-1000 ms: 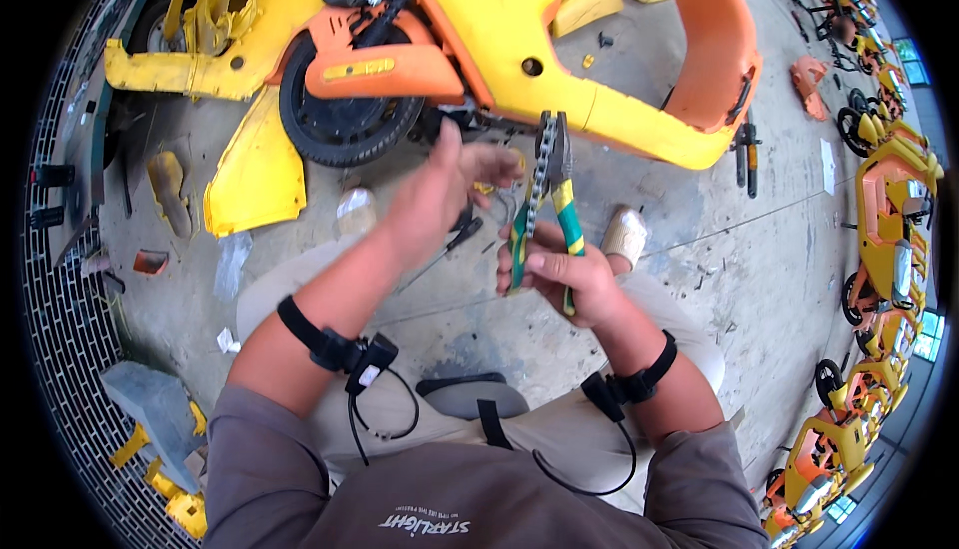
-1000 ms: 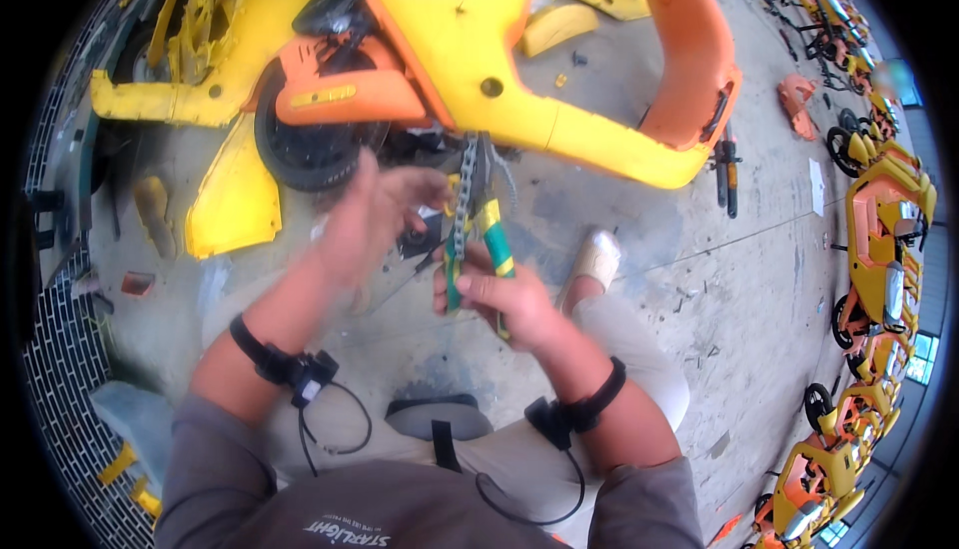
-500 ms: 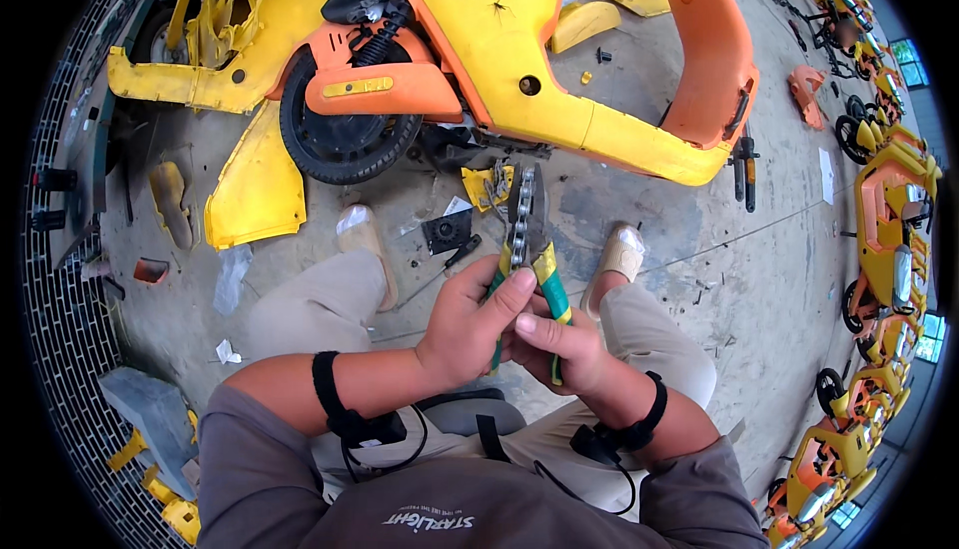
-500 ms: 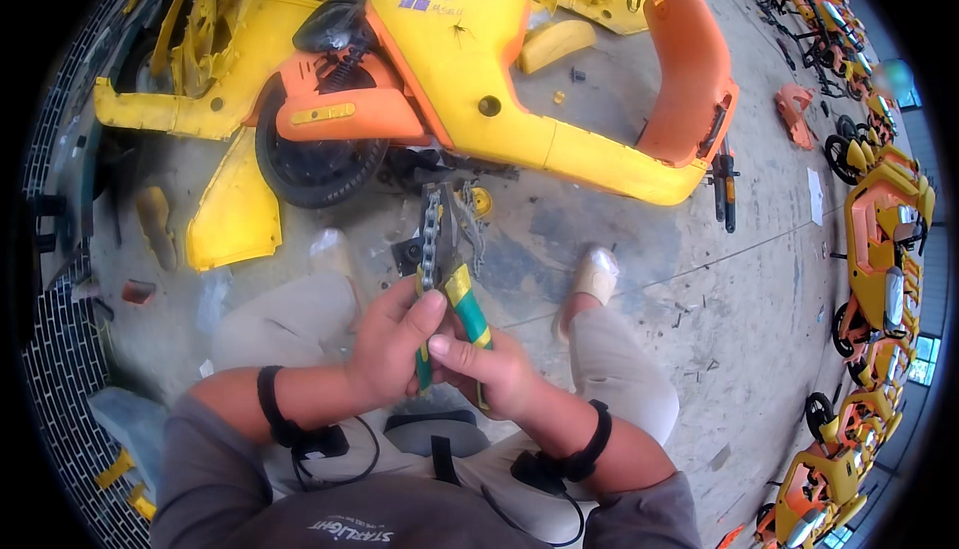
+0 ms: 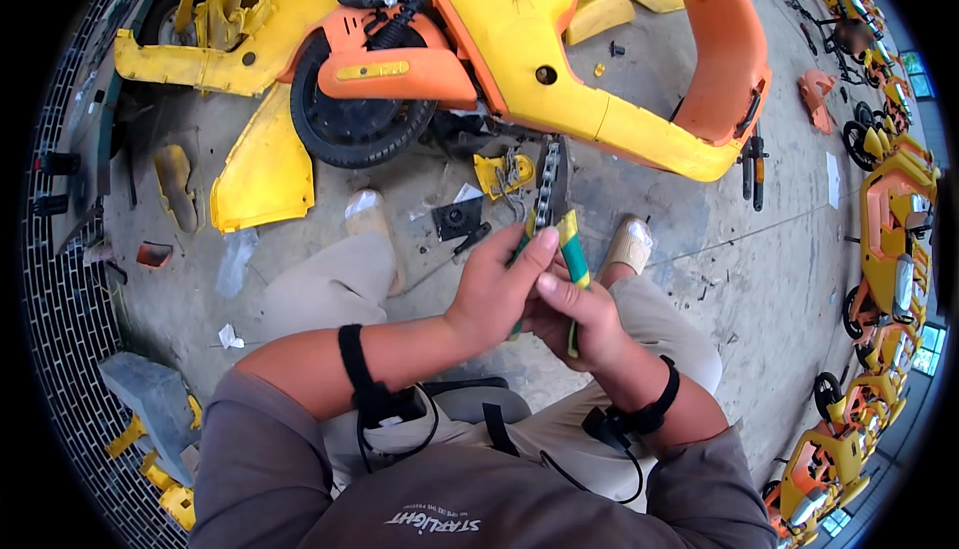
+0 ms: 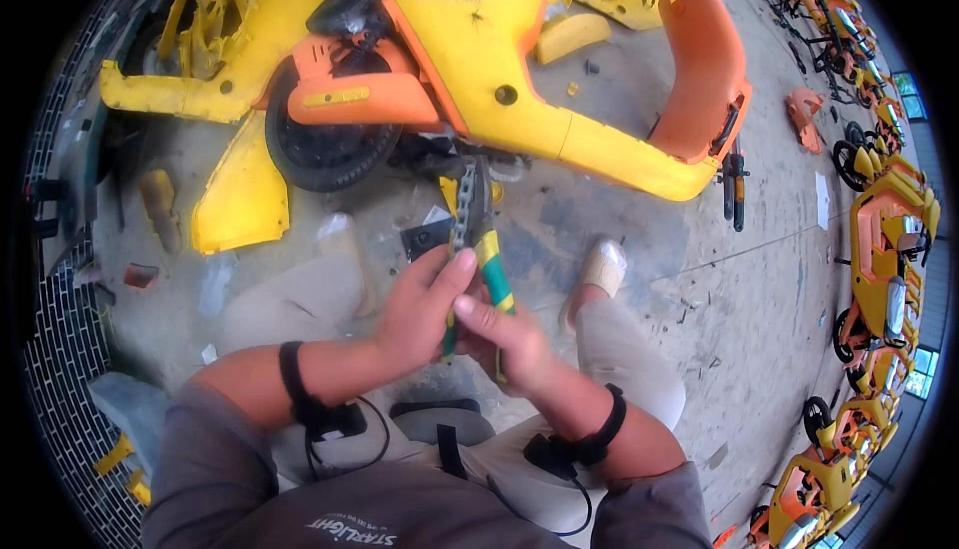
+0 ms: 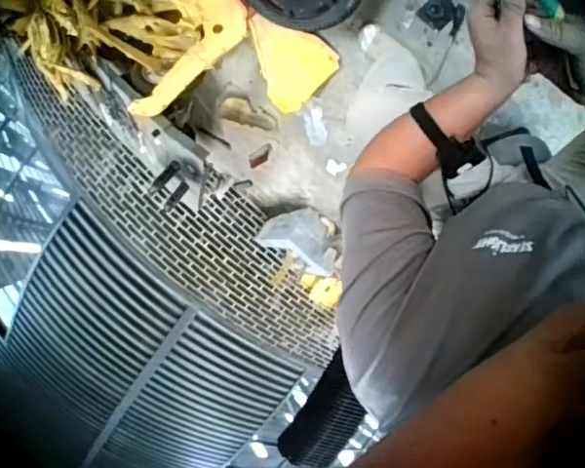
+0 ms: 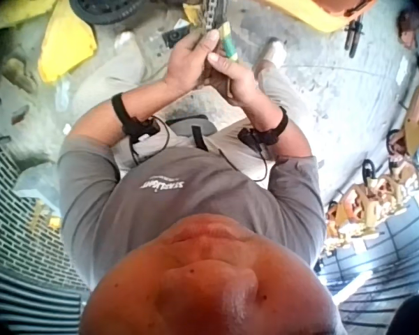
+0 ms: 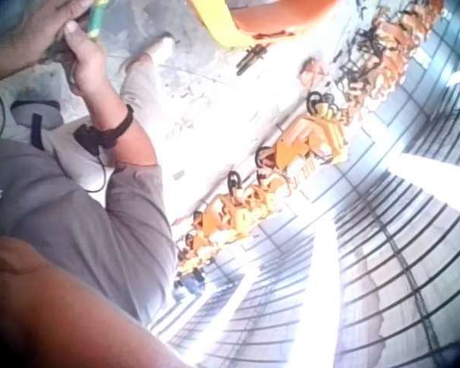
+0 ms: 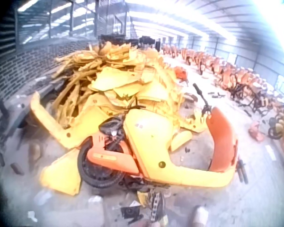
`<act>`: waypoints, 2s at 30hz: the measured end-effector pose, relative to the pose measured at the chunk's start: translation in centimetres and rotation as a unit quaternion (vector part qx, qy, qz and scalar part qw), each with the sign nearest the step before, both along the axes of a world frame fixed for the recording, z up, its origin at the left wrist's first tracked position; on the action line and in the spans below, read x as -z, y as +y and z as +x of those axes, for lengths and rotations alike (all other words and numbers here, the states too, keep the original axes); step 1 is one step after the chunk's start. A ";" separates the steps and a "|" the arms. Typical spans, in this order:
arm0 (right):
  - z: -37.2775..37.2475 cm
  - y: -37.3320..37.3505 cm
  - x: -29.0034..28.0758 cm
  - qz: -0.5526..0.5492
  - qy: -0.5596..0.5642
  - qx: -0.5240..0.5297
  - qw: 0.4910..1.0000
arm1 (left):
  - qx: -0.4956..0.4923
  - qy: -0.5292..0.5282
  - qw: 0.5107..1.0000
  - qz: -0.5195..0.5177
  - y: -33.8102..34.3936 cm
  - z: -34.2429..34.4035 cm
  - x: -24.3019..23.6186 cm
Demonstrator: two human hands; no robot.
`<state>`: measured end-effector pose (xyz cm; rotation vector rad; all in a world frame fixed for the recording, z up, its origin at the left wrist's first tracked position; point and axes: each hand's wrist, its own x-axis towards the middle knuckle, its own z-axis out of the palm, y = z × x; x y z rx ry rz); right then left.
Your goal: The person manipulates a small sprocket and a section of chain by hand, using a hammer to tap the chain onto the sprocket while holding it against the floor.
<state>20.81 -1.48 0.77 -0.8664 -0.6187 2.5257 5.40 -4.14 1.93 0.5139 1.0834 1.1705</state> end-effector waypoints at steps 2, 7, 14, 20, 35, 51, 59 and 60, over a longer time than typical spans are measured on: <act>-0.3 2.1 -1.2 -0.026 0.056 -0.032 0.998 | 0.023 -0.011 1.000 -0.004 1.7 -0.6 -0.2; -0.4 4.8 -2.1 0.103 -0.073 -0.096 0.987 | -0.054 0.285 0.941 0.175 5.3 -2.4 0.1; -0.9 4.6 -0.5 0.166 -0.145 -0.130 0.967 | -0.035 0.324 0.937 0.124 6.2 -4.7 -0.5; -0.2 5.0 -1.6 0.156 -0.131 -0.108 0.973 | -0.006 0.374 0.919 0.122 6.1 -6.0 -1.3; -0.1 5.6 -2.4 0.121 -0.108 -0.145 0.976 | 0.003 0.365 0.928 0.079 5.8 -6.8 -2.0; 1.1 4.6 4.4 0.094 -0.255 -0.334 0.903 | 0.308 0.572 0.760 0.003 6.8 -9.9 3.3; 4.8 2.6 10.0 -0.061 -0.142 -0.375 0.914 | 0.470 0.595 0.650 -0.056 7.5 -10.0 5.6; 5.5 2.7 10.8 -0.043 -0.173 -0.394 0.902 | 0.474 0.600 0.642 -0.056 7.4 -10.0 6.1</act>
